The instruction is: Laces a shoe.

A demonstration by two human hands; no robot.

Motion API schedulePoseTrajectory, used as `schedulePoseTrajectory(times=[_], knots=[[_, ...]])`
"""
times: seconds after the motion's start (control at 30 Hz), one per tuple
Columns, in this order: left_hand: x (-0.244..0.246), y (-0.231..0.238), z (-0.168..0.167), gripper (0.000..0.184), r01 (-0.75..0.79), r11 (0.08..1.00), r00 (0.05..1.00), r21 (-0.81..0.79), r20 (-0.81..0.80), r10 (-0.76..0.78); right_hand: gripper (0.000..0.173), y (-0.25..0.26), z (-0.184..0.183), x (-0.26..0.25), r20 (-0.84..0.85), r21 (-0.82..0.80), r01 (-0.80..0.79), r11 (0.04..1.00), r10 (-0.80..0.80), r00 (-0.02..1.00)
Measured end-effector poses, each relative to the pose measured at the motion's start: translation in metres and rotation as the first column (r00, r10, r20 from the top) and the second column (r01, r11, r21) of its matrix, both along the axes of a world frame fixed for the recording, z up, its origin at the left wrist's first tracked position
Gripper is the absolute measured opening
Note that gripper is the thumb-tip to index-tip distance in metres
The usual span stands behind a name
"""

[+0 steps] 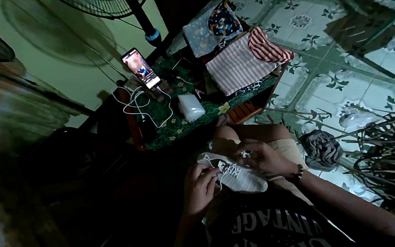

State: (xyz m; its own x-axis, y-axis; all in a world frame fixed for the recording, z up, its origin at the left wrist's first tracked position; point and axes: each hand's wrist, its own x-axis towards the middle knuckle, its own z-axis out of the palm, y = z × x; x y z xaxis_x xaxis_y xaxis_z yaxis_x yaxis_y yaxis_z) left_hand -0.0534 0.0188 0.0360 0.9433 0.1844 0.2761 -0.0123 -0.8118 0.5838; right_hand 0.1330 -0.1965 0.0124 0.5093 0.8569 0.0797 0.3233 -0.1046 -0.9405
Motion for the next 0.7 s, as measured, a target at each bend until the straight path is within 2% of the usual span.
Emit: schedulePoseTrajectory(times=[0.13, 0.5, 0.7], knots=[[0.014, -0.007, -0.005, 0.017, 0.055, 0.997, 0.998, 0.06, -0.028, -0.054, 0.023, 0.006, 0.0, -0.009, 0.094, 0.033, -0.087, 0.996, 0.084, 0.992], [0.019, -0.003, -0.01, 0.014, 0.063, 0.998, 0.985, 0.009, -0.16, -0.061, 0.019, 0.01, -0.007, -0.015, 0.097, 0.001, -0.057, 0.998, 0.056, 0.994], [0.025, -0.009, -0.013, 0.011, -0.034, 0.999, 0.988, 0.036, -0.149, 0.039, 0.017, 0.011, -0.009, -0.015, 0.086, -0.009, -0.048, 0.999, 0.049, 0.995]])
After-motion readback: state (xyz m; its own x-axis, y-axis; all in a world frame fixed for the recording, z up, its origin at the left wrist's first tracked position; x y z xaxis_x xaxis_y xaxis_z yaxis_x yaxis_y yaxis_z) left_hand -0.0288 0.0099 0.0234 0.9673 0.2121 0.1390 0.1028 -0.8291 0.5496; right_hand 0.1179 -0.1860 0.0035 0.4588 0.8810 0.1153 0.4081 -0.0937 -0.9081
